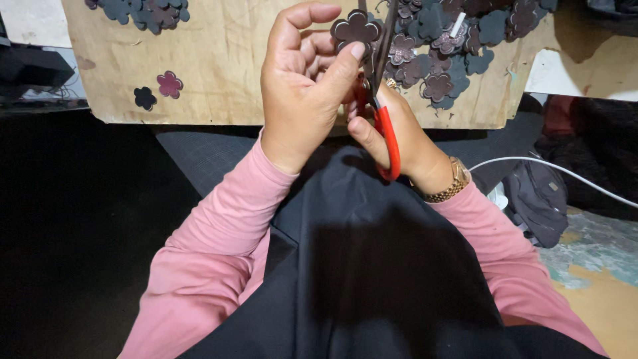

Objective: The person holds small flower-shaped leather pieces and uses red-handled scissors to trim and refine their edges, working on one piece at a time and setting trimmed pieces on the work board among a pile of similar cutouts.

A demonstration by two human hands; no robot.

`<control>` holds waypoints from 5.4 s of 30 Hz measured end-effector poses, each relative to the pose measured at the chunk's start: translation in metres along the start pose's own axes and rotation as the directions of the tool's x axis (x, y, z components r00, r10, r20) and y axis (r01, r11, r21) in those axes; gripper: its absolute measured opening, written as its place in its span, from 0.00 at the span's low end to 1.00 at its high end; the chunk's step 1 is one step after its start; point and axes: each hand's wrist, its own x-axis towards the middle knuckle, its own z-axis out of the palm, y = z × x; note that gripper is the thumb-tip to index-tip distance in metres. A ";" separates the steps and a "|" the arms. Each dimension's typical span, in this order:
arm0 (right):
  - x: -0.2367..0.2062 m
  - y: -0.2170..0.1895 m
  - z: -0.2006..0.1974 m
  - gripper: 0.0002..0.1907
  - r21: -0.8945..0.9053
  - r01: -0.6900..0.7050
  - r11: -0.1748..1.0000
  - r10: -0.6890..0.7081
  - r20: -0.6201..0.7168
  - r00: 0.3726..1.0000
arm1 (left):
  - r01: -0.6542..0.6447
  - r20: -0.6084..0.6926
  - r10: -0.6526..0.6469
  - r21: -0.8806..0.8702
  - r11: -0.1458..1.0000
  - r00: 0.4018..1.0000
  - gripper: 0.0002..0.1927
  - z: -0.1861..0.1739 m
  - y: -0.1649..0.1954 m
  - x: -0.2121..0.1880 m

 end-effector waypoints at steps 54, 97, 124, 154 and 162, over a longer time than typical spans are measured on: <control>0.002 -0.007 -0.008 0.40 0.064 -0.014 0.998 0.011 0.049 0.999 | 0.006 0.057 -0.010 0.079 0.997 0.998 0.22 -0.006 0.011 0.002; -0.003 0.004 -0.029 0.42 0.240 -0.052 0.969 0.017 0.145 0.989 | 0.053 0.184 -0.086 0.177 0.983 0.979 0.18 -0.016 0.030 0.014; 0.001 0.007 -0.019 0.39 0.075 0.017 0.997 -0.025 0.114 0.993 | 0.185 0.059 -0.192 0.105 0.977 0.980 0.08 -0.011 0.003 0.016; 0.000 0.009 -0.017 0.45 0.055 -0.009 0.998 0.005 0.080 0.997 | 0.124 0.066 -0.129 0.083 0.989 0.989 0.06 -0.007 -0.003 0.009; 0.000 0.015 -0.009 0.45 0.135 -0.024 0.991 0.021 0.024 1.000 | 0.096 0.053 -0.099 0.049 0.994 0.994 0.06 -0.006 -0.008 0.008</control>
